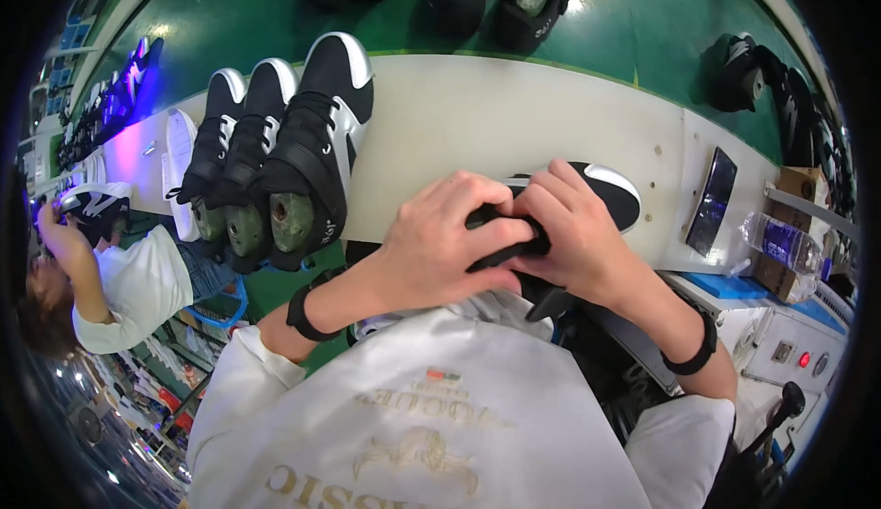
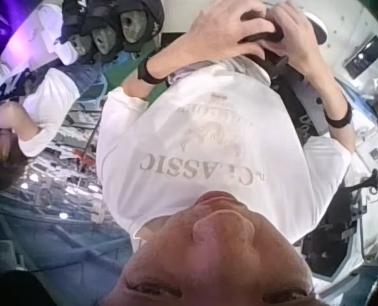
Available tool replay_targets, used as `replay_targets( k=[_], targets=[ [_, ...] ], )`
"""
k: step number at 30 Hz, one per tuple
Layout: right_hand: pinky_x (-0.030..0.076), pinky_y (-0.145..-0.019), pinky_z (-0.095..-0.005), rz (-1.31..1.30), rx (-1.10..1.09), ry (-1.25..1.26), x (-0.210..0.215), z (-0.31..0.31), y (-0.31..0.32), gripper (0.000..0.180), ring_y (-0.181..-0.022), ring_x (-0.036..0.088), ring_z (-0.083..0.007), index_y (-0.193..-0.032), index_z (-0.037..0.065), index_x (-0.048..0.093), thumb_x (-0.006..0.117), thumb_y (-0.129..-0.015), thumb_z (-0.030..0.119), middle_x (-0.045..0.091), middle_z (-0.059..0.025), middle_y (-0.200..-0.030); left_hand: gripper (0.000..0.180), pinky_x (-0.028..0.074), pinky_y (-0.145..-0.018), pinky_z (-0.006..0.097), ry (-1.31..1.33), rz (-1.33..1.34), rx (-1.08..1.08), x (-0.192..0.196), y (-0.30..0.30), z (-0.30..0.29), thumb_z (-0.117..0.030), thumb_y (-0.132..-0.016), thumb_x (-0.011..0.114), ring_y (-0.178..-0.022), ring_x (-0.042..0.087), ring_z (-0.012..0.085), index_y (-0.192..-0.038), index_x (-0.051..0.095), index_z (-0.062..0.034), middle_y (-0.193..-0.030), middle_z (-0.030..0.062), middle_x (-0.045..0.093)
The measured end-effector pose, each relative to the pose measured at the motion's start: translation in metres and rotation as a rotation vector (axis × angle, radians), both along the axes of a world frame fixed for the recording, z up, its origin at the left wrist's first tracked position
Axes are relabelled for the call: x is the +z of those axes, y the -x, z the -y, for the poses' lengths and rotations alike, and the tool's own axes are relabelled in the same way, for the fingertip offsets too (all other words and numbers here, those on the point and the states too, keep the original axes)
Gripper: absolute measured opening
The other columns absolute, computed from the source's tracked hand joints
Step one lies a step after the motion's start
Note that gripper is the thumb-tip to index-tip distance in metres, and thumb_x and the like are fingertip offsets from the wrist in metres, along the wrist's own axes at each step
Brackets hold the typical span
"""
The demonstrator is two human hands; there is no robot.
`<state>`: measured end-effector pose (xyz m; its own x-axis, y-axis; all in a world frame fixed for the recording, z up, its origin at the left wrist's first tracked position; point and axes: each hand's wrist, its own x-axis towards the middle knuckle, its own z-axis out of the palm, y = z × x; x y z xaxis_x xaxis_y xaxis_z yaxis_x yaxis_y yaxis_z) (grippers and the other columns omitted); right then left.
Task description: Inspecting and preparing sneakers on a conveyor belt in a shoe factory.
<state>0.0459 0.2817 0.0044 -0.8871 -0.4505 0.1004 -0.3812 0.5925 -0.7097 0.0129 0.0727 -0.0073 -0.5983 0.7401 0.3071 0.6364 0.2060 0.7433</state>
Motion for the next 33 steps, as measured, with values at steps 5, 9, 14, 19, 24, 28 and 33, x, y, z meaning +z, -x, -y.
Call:
replay_targets(
  k=[5,9,14,19,24,28,33],
  targets=[
    [0.048,-0.076,-0.0386,0.060,0.012,0.040,0.005,-0.008,-0.001,0.050,-0.087,0.053,-0.0312,-0.106,0.002,0.062,0.081,-0.060,0.005,0.060,-0.0103,-0.097,0.035,0.051,-0.064,0.033,-0.015,-0.036,0.057,-0.006,0.005,-0.003,-0.026,-0.062,0.085,-0.082,0.061,0.0192,-0.093,0.071,-0.0178,-0.099,-0.0016,0.061],
    [0.051,-0.089,-0.0380,0.333,0.031,0.052,0.044,-0.051,-0.010,0.047,-0.109,0.058,-0.0302,-0.117,0.004,0.067,0.076,-0.071,-0.002,0.064,-0.0112,-0.123,0.038,0.049,-0.057,0.029,-0.042,-0.102,0.072,-0.009,0.008,-0.001,-0.016,-0.057,0.087,-0.072,0.060,0.0189,-0.092,0.073,-0.0146,-0.088,-0.0002,0.064],
    [0.052,-0.077,-0.0358,0.691,-0.205,0.249,0.071,-0.061,-0.024,0.036,-0.091,0.065,-0.0256,-0.108,0.002,0.071,0.081,-0.074,0.007,0.071,-0.0118,-0.107,0.039,0.050,-0.055,0.027,-0.151,-0.202,0.116,-0.019,0.005,0.000,-0.011,-0.051,0.088,-0.067,0.059,0.0177,-0.088,0.075,-0.0117,-0.077,-0.0006,0.062],
    [0.049,-0.064,-0.0262,0.523,-0.059,0.447,0.058,-0.042,-0.009,0.021,-0.076,0.065,-0.0141,-0.098,-0.001,0.070,0.079,-0.079,0.004,0.070,-0.0077,-0.089,0.039,0.051,-0.056,0.027,-0.185,-0.208,0.131,-0.020,0.003,0.002,-0.010,-0.050,0.088,-0.067,0.059,0.0171,-0.087,0.076,-0.0105,-0.074,-0.0016,0.061],
    [0.047,-0.066,-0.0233,0.659,-0.365,0.522,0.031,-0.008,0.032,0.010,-0.074,0.058,-0.0066,-0.083,-0.003,0.065,0.075,-0.082,0.000,0.065,-0.0027,-0.077,0.027,0.052,-0.057,0.027,-0.163,-0.140,0.105,-0.018,-0.002,0.002,-0.008,-0.058,0.084,-0.067,0.061,0.0160,-0.083,0.074,-0.0114,-0.074,-0.0026,0.062],
    [0.043,-0.059,-0.0231,0.977,-0.254,0.479,-0.020,0.020,0.051,0.011,-0.066,0.051,-0.0051,-0.080,0.000,0.062,0.072,-0.084,0.003,0.059,0.0026,-0.072,0.022,0.052,-0.057,0.027,-0.255,-0.142,0.120,-0.022,-0.003,0.000,-0.006,-0.063,0.082,-0.067,0.062,0.0151,-0.080,0.071,-0.0142,-0.073,-0.0034,0.060],
    [0.041,-0.056,-0.0258,0.914,-0.231,0.315,-0.021,0.025,0.063,0.015,-0.065,0.048,-0.0049,-0.076,0.002,0.059,0.072,-0.084,0.007,0.052,0.0040,-0.066,0.024,0.052,-0.059,0.029,-0.262,-0.112,0.136,-0.019,0.006,0.001,-0.007,-0.064,0.081,-0.068,0.058,0.0166,-0.083,0.069,-0.0146,-0.075,-0.0029,0.057]
  ],
)
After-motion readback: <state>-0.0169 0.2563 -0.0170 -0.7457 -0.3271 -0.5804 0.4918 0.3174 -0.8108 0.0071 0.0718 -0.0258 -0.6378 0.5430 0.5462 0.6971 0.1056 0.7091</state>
